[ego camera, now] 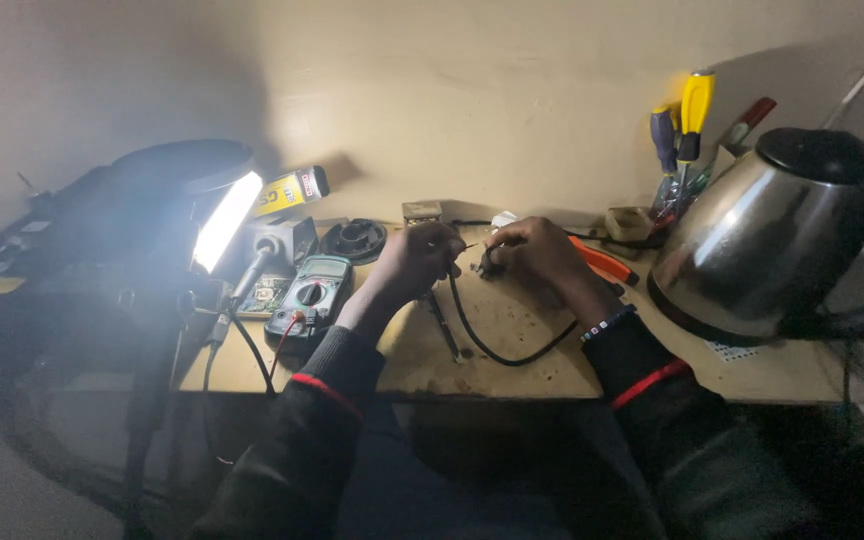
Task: Soldering wires to an electronic component and using pliers for adjustments on a repair bench.
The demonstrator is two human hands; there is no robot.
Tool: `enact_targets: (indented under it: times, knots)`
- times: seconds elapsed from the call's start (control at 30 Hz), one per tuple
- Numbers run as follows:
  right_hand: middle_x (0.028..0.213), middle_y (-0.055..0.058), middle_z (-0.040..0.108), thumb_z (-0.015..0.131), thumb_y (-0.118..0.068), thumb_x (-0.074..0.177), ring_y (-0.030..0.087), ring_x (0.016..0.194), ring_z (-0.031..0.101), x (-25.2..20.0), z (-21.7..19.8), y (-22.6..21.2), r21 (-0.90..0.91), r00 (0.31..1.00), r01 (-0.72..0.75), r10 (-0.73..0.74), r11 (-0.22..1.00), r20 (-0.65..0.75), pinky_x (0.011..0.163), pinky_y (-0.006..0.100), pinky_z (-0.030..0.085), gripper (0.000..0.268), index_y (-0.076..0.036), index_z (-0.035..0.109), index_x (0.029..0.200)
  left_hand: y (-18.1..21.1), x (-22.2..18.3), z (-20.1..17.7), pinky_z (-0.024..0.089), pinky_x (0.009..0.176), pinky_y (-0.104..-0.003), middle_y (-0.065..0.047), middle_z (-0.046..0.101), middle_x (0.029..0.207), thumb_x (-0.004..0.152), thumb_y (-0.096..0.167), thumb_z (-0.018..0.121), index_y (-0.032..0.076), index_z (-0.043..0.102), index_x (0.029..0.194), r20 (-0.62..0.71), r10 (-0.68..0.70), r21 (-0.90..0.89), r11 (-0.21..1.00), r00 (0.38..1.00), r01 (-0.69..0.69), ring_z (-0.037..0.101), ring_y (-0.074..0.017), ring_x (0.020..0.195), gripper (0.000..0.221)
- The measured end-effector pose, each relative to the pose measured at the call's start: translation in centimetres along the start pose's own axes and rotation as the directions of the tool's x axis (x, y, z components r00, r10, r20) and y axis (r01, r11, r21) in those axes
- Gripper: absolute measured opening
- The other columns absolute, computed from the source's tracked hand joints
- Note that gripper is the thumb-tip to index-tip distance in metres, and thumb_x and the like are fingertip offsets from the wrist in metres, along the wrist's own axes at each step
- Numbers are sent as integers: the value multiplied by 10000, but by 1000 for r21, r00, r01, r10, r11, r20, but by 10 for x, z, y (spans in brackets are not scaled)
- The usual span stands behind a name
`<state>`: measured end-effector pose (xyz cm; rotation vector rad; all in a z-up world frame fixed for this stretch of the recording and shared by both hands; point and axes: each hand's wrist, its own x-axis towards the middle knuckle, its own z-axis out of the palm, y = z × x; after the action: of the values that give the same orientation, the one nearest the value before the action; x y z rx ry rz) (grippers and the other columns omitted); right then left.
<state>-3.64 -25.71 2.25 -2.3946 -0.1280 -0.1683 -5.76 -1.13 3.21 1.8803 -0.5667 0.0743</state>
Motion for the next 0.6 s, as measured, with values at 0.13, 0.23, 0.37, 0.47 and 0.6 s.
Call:
enact_targets:
  times: [0.13, 0.23, 0.37, 0.47, 0.6]
  knots:
    - [1036, -2, 814, 745, -396, 777, 266, 1128, 747, 2, 2, 3, -13, 999, -31, 31, 999, -22, 1031, 388, 531, 225, -302, 861, 946, -19, 15, 7, 600, 669, -274, -109, 798, 717, 1006, 247, 752, 53, 792, 1158, 2, 13, -40, 999, 1000, -13, 795, -187, 670, 249]
    - [1026, 71, 783, 713, -316, 915, 272, 1024, 743, 16, 10, 16, 17, 978, 117, -112, 993, -174, 990, 407, 535, 238, -237, 848, 1095, -9, 11, 3, 600, 639, -274, -173, 773, 714, 951, 247, 814, -30, 780, 1107, -54, 136, -340, 929, 989, -147, 769, -200, 653, 319]
    - [1041, 15, 769, 780, -270, 871, 189, 962, 711, 4, 13, 4, 62, 962, 226, -213, 972, -173, 952, 379, 553, 214, -237, 840, 1074, -2, 10, -5, 622, 745, -324, -214, 750, 890, 914, 111, 834, -96, 716, 1195, -78, 19, -686, 725, 997, -68, 780, -258, 809, 369]
    - [1079, 50, 770, 781, -238, 902, 227, 1004, 726, 1, 8, 0, 54, 947, 282, -269, 958, -174, 953, 403, 563, 209, -192, 834, 1099, -1, 12, -3, 628, 787, -335, -225, 738, 969, 895, 73, 850, -116, 706, 1232, -39, -39, -693, 721, 998, 1, 776, -277, 863, 413]
    - [981, 77, 743, 766, -187, 946, 178, 850, 706, -3, 0, -26, 189, 935, 285, -229, 940, -272, 817, 362, 594, 167, -128, 824, 1090, -41, 26, 5, 588, 644, -296, -128, 793, 750, 847, 194, 862, 44, 828, 1127, -74, 28, -175, 984, 997, -41, 762, -193, 655, 319]
